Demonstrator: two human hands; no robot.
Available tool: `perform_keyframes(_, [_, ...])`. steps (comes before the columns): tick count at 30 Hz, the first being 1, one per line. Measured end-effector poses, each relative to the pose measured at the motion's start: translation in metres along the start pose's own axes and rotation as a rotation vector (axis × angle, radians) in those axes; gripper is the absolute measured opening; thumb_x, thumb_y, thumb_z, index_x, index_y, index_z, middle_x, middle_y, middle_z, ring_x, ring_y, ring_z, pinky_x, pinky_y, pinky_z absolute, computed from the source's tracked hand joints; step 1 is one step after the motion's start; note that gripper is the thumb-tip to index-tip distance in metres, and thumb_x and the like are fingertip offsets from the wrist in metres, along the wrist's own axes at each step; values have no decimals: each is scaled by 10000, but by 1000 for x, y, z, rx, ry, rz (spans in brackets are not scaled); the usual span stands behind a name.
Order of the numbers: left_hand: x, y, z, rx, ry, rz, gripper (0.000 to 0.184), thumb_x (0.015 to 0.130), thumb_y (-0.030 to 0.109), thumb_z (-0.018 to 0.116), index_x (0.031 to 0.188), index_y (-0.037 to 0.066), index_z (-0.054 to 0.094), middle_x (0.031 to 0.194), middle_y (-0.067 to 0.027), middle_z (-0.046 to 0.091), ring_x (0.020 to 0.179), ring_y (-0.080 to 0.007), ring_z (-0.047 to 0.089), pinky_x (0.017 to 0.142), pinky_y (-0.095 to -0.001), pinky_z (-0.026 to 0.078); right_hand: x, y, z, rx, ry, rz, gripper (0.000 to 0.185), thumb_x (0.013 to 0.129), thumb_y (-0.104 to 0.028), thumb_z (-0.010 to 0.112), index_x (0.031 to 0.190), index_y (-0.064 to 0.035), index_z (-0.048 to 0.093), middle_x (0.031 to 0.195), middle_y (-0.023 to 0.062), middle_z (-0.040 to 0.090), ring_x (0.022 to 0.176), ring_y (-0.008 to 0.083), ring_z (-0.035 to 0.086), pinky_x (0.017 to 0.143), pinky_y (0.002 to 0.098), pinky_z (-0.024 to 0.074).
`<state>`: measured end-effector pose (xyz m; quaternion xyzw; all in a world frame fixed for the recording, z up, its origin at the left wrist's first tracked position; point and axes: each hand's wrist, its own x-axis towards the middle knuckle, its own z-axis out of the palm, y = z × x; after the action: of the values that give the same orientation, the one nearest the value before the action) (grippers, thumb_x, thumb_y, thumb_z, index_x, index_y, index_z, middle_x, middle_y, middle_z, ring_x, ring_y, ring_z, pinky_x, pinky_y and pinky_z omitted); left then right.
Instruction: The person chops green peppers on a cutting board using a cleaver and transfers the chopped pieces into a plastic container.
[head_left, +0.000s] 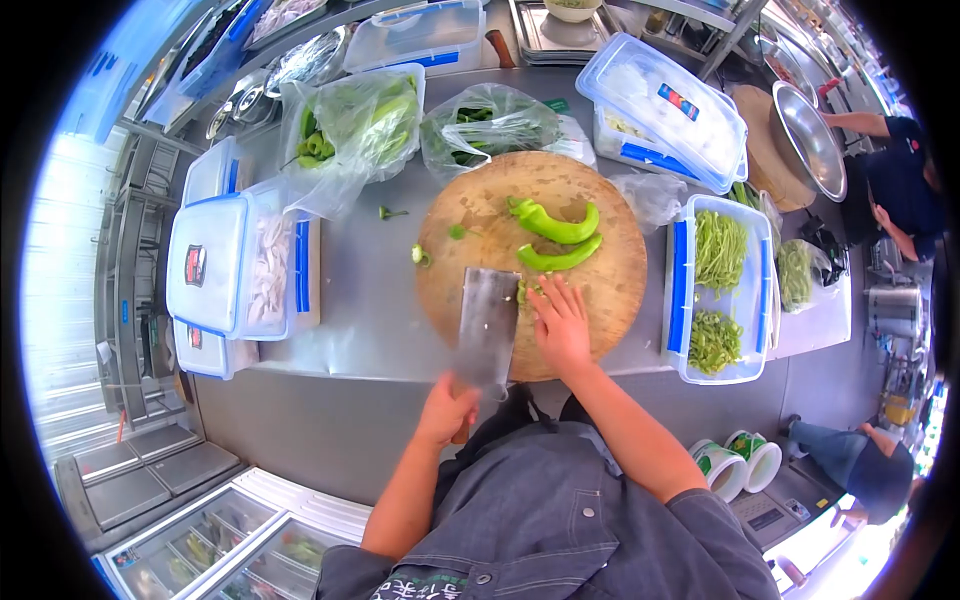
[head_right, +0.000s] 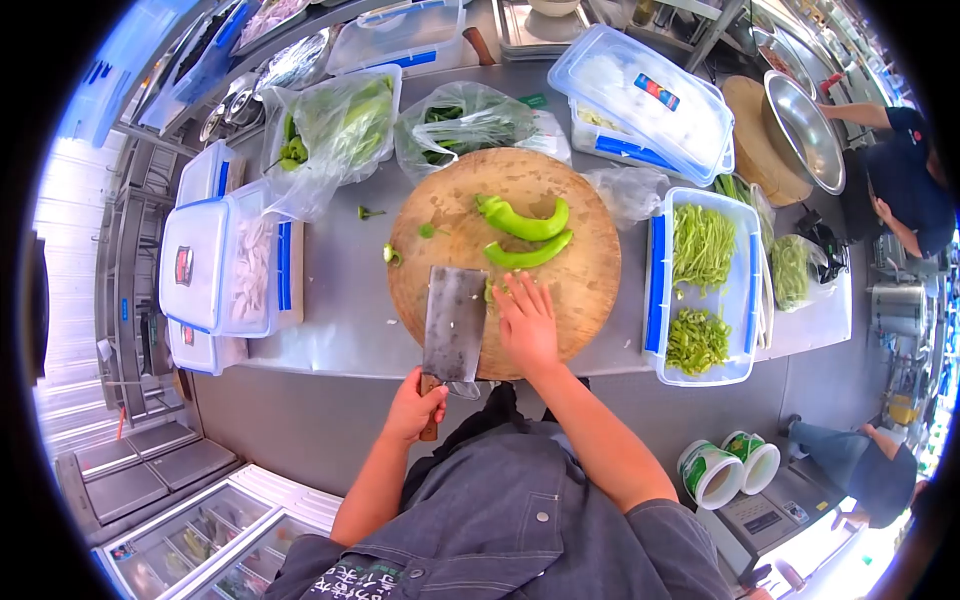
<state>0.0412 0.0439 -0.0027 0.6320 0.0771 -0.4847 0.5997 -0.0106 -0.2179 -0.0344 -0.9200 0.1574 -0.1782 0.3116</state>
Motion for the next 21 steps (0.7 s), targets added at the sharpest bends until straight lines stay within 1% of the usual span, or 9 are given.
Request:
perform_keyframes(2, [-5, 5, 5, 94, 52, 46, 248, 946, 43, 684, 1124, 42, 511, 734, -37, 577, 533, -121, 540, 488, -286, 460, 7, -11, -23, -175, 113, -27, 410, 873, -57, 652, 1283, -70, 663, 1434, 148, 582, 1408, 360, 473, 1184, 502, 362])
perform_keyframes(6, [-20, 25, -2, 140, 190, 74, 228, 947, 55, 690, 1081, 31, 508, 734, -32, 578, 537, -111, 538, 493, -279, 461, 42, 10, -30, -63, 152, -17, 439, 848, -53, 666, 1285, -90, 666, 1397, 112, 616, 1354, 328, 520, 1133, 478, 400])
perform_keyframes(8, [-30, 41, -5, 268, 188, 137, 220, 945, 58, 694, 1035, 25, 496, 729, -28, 570, 536, -106, 529, 494, -280, 462, 60, 15, -37, -211, 55, -21, 409, 829, -75, 696, 1237, -105, 688, 1275, 69, 673, 1253, 296, 572, 1063, 471, 435])
perform_keyframes(9, [-34, 46, -8, 322, 165, 71, 264, 942, 96, 709, 1105, 20, 517, 758, -31, 587, 552, -99, 539, 500, -277, 463, 65, 17, -41, -210, 55, -20, 409, 829, -75, 696, 1237, -105, 688, 1275, 69, 673, 1253, 296, 572, 1063, 471, 435])
perform_keyframes(11, [-41, 51, 0, 454, 128, 97, 298, 940, 120, 713, 1158, 27, 532, 780, -38, 601, 567, -105, 555, 507, -278, 468, 75, 19, -50, -281, -59, -104, 367, 812, -118, 733, 1178, -106, 704, 1144, 45, 697, 1168, 275, 600, 1004, 461, 458])
perform_keyframes(13, [-40, 48, 8, 586, 92, 127, 338, 939, 144, 716, 1210, 35, 546, 801, -44, 616, 581, -110, 572, 514, -278, 474, 81, 23, -53, -283, -66, -103, 354, 803, -127, 744, 1154, -99, 707, 1106, 52, 693, 1139, 283, 603, 992, 462, 460])
perform_keyframes(15, [-28, 27, 11, 675, -96, 246, 406, 934, 198, 724, 1280, 59, 565, 836, -59, 637, 615, -137, 602, 547, -305, 496, 80, 25, -60, -286, -81, -100, 342, 795, -136, 756, 1131, -93, 710, 1068, 60, 688, 1110, 291, 607, 981, 462, 461])
perform_keyframes(18, [-10, 18, 26, 740, -134, 317, 399, 933, 218, 721, 1260, 41, 576, 851, -76, 644, 639, -162, 616, 585, -344, 514, 73, 25, -90, -242, 45, -93, 350, 807, -139, 756, 1151, -92, 704, 1075, 85, 685, 1081, 315, 608, 981, 457, 458])
perform_keyframes(21, [0, 54, 33, 762, -110, 279, 388, 933, 224, 717, 1244, 34, 583, 856, -85, 647, 647, -172, 622, 603, -363, 520, 56, 33, -113, -305, 126, 0, 360, 832, -132, 744, 1183, -79, 685, 1078, 116, 680, 1076, 340, 606, 975, 461, 457])
